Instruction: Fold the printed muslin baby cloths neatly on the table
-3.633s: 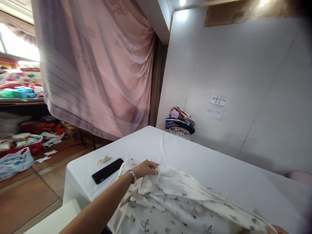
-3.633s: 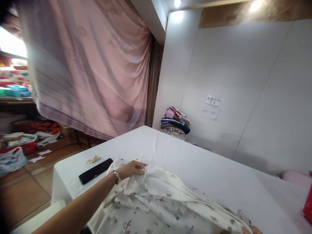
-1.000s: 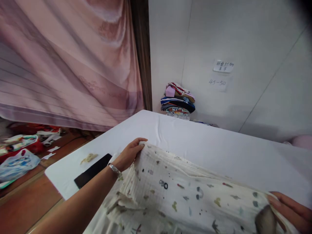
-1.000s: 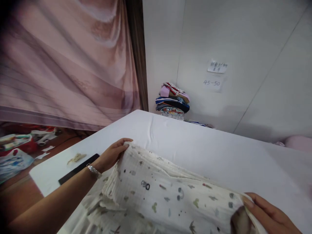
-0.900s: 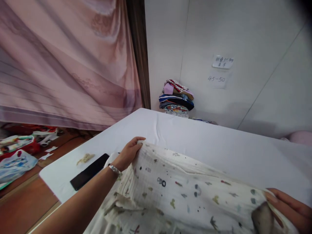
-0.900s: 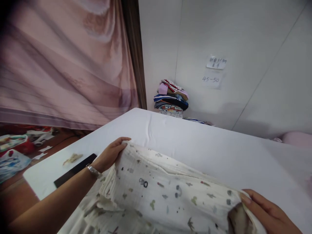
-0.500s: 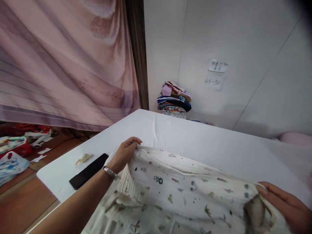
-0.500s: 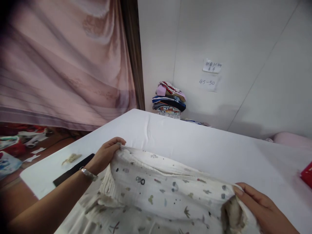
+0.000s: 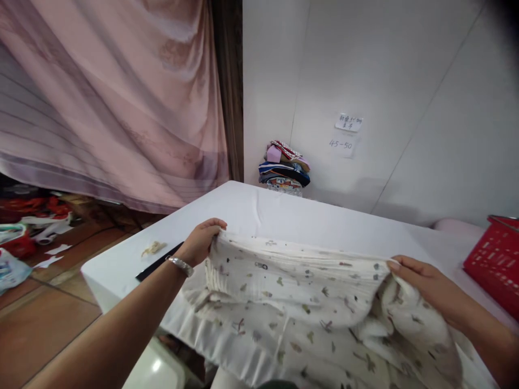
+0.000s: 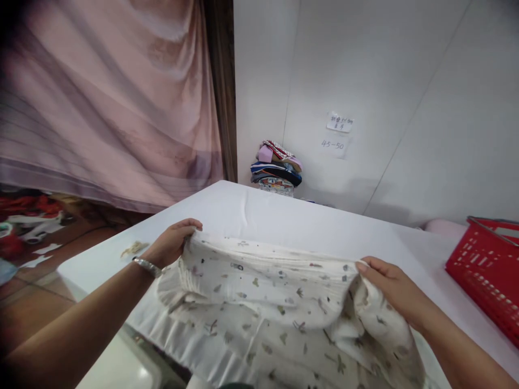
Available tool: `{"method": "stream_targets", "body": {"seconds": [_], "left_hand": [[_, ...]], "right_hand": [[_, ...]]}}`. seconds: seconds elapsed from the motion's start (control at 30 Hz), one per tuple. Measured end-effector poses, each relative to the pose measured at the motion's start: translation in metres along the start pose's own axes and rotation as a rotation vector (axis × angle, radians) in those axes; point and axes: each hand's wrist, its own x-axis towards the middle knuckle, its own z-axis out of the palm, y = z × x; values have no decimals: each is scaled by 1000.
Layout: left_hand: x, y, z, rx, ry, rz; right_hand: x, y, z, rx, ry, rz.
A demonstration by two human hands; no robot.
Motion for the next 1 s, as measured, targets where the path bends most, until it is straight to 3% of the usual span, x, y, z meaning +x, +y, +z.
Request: {"method": "stream_targets", "body": {"seconds": [0.13,0.27,0.5,0.67,0.83,1.0], "left_hand": [[-16,-1,0,35,-41,-71],[-32,-3,-2,133,-167,-67],[-77,7,-6,619,-467,188],[-97,2,-6,804,-462,395],[-94,12,-6,705,-574,348],[-60,7,-10,681,-451,487]], "right_hand": [[-14,-14,3,-12,44,25],[-25,-19,4,-13,46,-8],[-37,-16,-3,-25,73,-86],[-37,-20,-5,-93,35,-151],[-36,-20,3,-183,20,-227],[-15,-4,5,-314,-23,-329]]}}
